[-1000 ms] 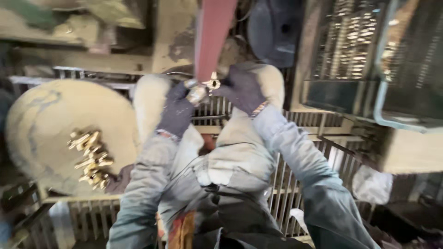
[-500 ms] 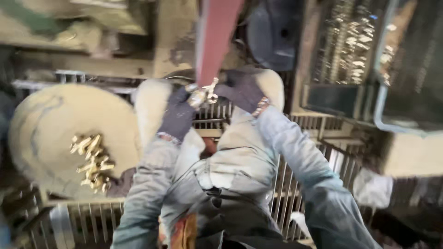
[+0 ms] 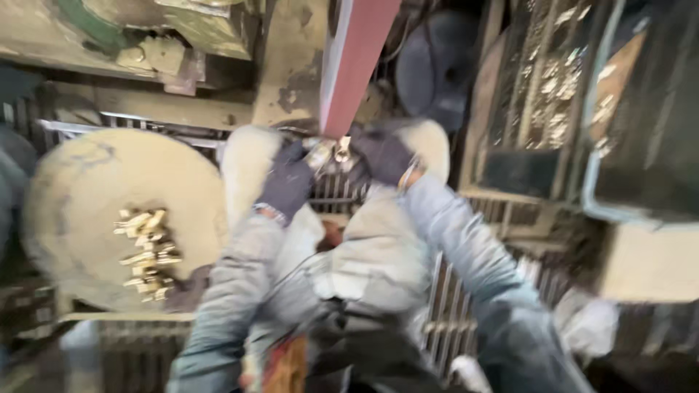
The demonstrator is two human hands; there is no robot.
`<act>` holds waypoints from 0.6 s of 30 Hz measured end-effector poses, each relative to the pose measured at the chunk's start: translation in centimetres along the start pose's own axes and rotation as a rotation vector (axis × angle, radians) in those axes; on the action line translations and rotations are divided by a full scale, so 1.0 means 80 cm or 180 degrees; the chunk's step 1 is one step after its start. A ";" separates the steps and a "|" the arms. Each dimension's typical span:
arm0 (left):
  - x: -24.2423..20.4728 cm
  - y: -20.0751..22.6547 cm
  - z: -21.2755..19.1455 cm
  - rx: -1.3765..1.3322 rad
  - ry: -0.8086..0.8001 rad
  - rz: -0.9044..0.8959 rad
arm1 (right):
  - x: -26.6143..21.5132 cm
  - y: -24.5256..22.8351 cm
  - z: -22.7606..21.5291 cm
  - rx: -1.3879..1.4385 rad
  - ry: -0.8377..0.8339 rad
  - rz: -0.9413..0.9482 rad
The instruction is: The person sits on the floor and uses a belt sander to grind and smooth the surfaces of small brass-colored metal parts. They hold the parts with gloved hands, rotating them against the moving belt to treat different sides, and periodically inspect the finished surfaces.
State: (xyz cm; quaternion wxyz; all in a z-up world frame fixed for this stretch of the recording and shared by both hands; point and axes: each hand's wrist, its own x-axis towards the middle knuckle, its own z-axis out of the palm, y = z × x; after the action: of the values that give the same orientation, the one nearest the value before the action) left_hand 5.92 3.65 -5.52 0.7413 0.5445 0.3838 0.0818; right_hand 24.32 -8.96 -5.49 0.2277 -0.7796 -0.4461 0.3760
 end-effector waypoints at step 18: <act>-0.118 0.015 -0.016 -0.0318 -0.0101 0.0598 | -0.145 -0.061 0.056 0.3195 0.0800 0.0078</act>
State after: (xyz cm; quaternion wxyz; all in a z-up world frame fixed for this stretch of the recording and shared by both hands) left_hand -1.07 -0.01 -0.12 0.7625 0.5417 0.3147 0.1614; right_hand 14.53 -16.47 -0.41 0.6211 -0.6187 -0.1708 0.4498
